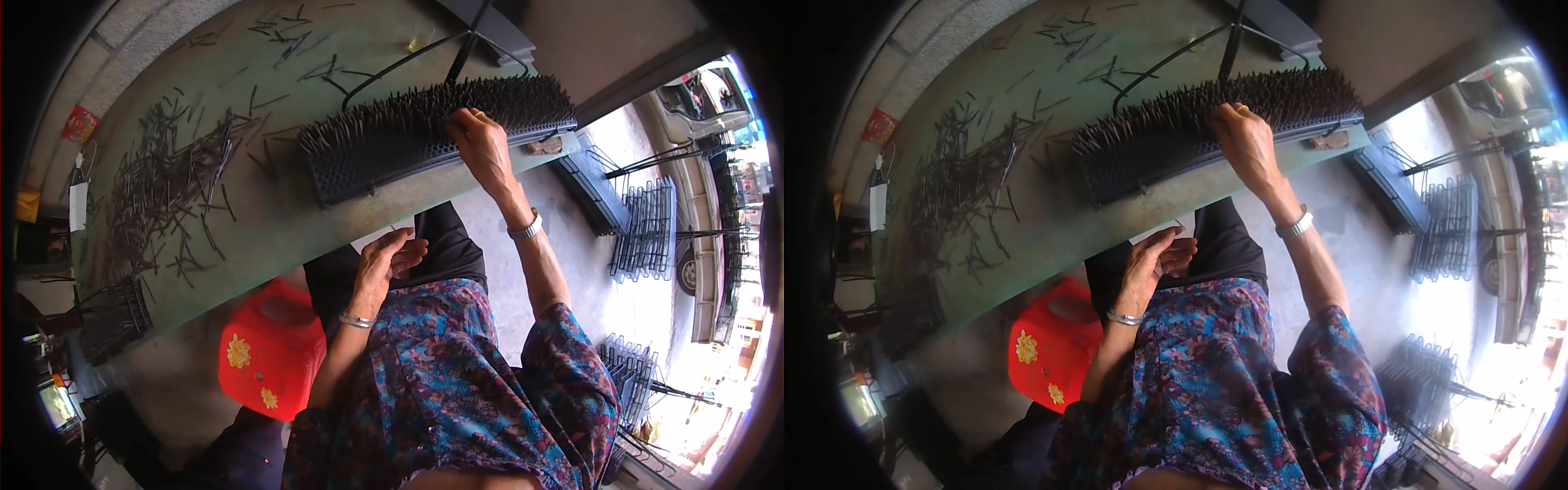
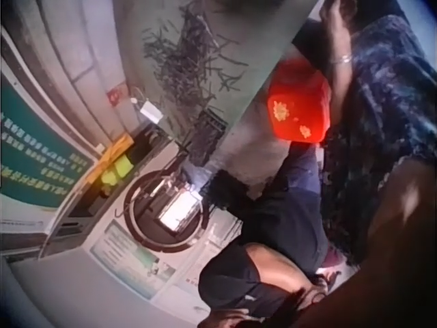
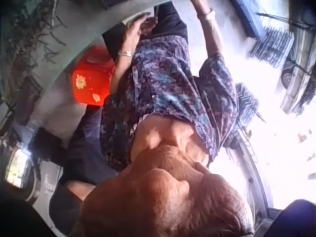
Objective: Sorting and inserting small metal rods into a perforated template jig on a workbench.
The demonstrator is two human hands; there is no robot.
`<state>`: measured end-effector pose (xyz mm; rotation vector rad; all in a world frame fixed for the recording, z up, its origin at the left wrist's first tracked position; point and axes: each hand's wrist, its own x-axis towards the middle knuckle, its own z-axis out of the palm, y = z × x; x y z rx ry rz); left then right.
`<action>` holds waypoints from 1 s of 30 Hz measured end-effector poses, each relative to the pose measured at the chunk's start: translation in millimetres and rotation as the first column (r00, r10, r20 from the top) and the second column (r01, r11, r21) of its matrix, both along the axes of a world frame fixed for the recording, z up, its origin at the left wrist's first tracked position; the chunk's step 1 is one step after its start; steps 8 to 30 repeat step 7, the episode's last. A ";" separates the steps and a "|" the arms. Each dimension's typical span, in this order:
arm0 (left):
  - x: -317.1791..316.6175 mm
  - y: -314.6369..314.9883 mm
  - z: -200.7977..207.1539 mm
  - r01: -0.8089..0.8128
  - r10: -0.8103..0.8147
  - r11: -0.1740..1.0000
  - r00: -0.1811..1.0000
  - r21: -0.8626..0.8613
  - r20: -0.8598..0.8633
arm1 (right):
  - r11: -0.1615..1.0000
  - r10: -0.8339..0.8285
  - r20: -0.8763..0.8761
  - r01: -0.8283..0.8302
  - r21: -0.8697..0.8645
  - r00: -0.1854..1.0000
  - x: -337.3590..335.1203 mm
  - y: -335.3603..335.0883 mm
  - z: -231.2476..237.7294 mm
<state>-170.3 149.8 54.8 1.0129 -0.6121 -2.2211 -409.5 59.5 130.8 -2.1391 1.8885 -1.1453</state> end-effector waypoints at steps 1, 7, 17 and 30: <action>-1.0 1.0 -0.4 0.001 -0.001 1.000 1.000 0.002 0.002 | 1.000 -0.007 -0.028 0.008 0.002 1.000 1.0 -1.4 -0.8; 0.7 4.8 1.4 -0.013 0.013 1.000 1.000 -0.029 0.016 | 0.997 -0.054 0.022 0.055 -0.056 0.998 4.6 5.9 -11.7; 0.7 4.8 1.4 -0.013 0.013 1.000 1.000 -0.029 0.016 | 0.997 -0.054 0.022 0.055 -0.056 0.998 4.6 5.9 -11.7; 0.7 4.8 1.4 -0.013 0.013 1.000 1.000 -0.029 0.016 | 0.997 -0.054 0.022 0.055 -0.056 0.998 4.6 5.9 -11.7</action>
